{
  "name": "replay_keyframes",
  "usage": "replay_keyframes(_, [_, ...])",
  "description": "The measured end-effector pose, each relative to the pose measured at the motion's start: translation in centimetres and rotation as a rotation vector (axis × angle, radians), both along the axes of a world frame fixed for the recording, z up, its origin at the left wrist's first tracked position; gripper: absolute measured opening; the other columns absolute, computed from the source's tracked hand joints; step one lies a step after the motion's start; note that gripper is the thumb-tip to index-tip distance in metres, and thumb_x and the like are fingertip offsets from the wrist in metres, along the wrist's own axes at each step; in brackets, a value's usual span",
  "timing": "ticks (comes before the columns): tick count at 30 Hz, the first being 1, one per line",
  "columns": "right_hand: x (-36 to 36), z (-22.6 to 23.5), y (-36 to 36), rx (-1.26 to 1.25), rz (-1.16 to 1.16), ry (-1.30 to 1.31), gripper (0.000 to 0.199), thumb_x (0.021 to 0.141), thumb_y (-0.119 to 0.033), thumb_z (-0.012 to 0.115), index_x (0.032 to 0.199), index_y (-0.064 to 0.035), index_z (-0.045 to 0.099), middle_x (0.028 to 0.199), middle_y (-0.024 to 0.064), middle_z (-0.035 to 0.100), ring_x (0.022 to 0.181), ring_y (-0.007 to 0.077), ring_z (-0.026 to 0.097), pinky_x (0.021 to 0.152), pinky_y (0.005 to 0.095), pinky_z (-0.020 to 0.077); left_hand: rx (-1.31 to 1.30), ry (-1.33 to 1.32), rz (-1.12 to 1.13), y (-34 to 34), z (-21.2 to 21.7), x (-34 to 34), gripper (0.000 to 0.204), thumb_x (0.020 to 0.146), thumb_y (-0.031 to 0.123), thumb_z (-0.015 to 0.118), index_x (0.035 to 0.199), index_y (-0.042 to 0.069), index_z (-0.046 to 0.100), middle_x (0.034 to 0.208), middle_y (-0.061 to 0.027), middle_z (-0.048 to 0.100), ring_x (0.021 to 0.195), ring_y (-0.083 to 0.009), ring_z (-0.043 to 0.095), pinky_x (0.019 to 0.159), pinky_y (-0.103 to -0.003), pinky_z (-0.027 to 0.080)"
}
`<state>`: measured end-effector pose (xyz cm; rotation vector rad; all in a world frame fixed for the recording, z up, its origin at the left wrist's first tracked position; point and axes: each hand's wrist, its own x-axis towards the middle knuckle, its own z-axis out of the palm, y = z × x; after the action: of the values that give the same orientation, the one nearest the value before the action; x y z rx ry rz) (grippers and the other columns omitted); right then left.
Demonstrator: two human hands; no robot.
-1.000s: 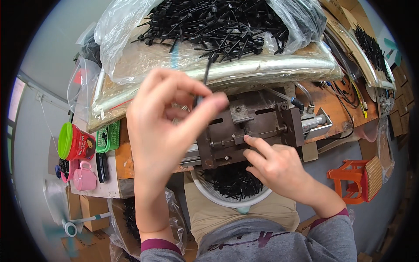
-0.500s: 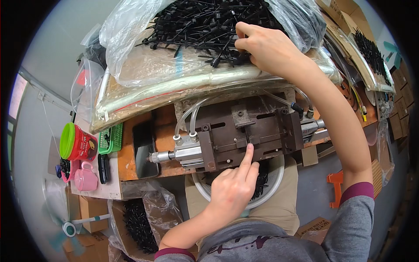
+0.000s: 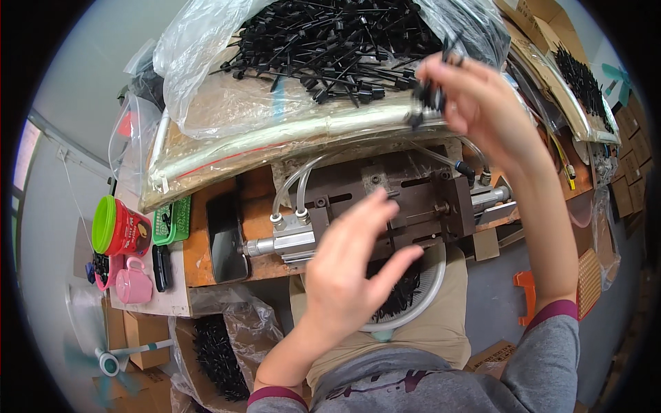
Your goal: Assembling small black components using a mechanical fixture on a workbench.
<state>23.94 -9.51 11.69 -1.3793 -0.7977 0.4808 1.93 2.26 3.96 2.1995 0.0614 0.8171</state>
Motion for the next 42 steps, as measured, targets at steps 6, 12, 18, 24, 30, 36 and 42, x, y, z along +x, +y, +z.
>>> replay_keyframes(6, [-8.0, -4.3, -2.5, -0.032, 0.247, 0.509, 0.021, 0.099, -0.022, 0.067, 0.107, -0.0021, 0.066, 0.09, 0.0017, 0.067, 0.06, 0.0041, 0.057, 0.05, 0.0174, 0.0439, -0.278, -0.027, -0.197, -0.3, 0.7, -0.6, 0.057, 0.075, -0.006, 0.083, 0.128, -0.003, 0.063, 0.122, -0.0127, 0.07, 0.1, -0.0246, 0.073, 0.085, -0.035, 0.063])
replay_keyframes(12, [-7.6, -5.4, -4.3, 0.015, -0.023, 0.436, 0.025, 0.1, -0.025, 0.066, 0.109, -0.0012, 0.066, 0.087, 0.0024, 0.065, 0.063, 0.0041, 0.058, 0.052, 0.0177, 0.0438, -0.047, -0.059, -0.211, -1.4, 0.5, -2.8, 0.04, 0.068, 0.001, 0.09, 0.106, 0.001, 0.075, 0.096, -0.0125, 0.074, 0.083, -0.019, 0.072, 0.07, -0.028, 0.059])
replay_keyframes(18, [-7.6, -5.8, -5.4, -0.007, -0.191, 0.278, 0.022, 0.102, -0.023, 0.062, 0.108, -0.0024, 0.068, 0.086, 0.0001, 0.064, 0.063, 0.0025, 0.055, 0.053, 0.0171, 0.0432, 0.204, 0.068, -0.001, -2.2, -3.2, -2.4, 0.031, 0.071, 0.004, 0.086, 0.099, 0.001, 0.074, 0.109, -0.0136, 0.072, 0.076, -0.0195, 0.069, 0.067, -0.03, 0.058])
replay_keyframes(24, [-9.1, -5.5, -6.4, -0.177, -0.093, 0.282, 0.021, 0.103, -0.024, 0.06, 0.102, -0.0034, 0.065, 0.087, -0.0002, 0.064, 0.058, 0.0004, 0.053, 0.05, 0.0159, 0.0412, 0.477, 0.142, 0.068, -2.1, -4.1, -0.9, 0.03, 0.069, 0.014, 0.085, 0.096, 0.006, 0.073, 0.124, -0.0105, 0.072, 0.067, -0.0179, 0.068, 0.06, -0.028, 0.051])
replay_keyframes(30, [-10.6, -5.5, -6.5, -0.31, -0.069, 0.355, 0.018, 0.101, -0.023, 0.065, 0.103, -0.0051, 0.063, 0.082, -0.0026, 0.061, 0.055, 0.0001, 0.053, 0.047, 0.0155, 0.0386, 0.456, 0.209, 0.047, -2.1, -3.5, -1.0, 0.034, 0.067, 0.012, 0.086, 0.098, 0.005, 0.074, 0.121, -0.0116, 0.072, 0.069, -0.0184, 0.07, 0.062, -0.028, 0.053])
replay_keyframes(36, [-11.4, -6.6, -6.1, -0.307, 0.099, 0.517, 0.018, 0.103, -0.021, 0.063, 0.105, -0.0029, 0.063, 0.079, -0.0003, 0.064, 0.053, 0.0033, 0.056, 0.046, 0.0173, 0.0424, 0.176, -0.122, -0.172, -2.6, -1.5, -2.5, 0.04, 0.071, 0.0, 0.087, 0.108, -0.001, 0.073, 0.11, -0.0157, 0.074, 0.092, -0.0244, 0.075, 0.075, -0.031, 0.061])
replay_keyframes(42, [-10.9, -6.4, -6.1, -0.254, -0.145, 0.218, 0.019, 0.103, -0.018, 0.062, 0.104, 0.0006, 0.066, 0.08, 0.0055, 0.069, 0.052, 0.0059, 0.059, 0.046, 0.018, 0.0442, 0.143, 0.024, -0.022, -2.4, -2.9, -2.5, 0.033, 0.07, 0.002, 0.087, 0.1, 0.0, 0.075, 0.123, -0.0193, 0.068, 0.073, -0.0188, 0.07, 0.063, -0.029, 0.057])
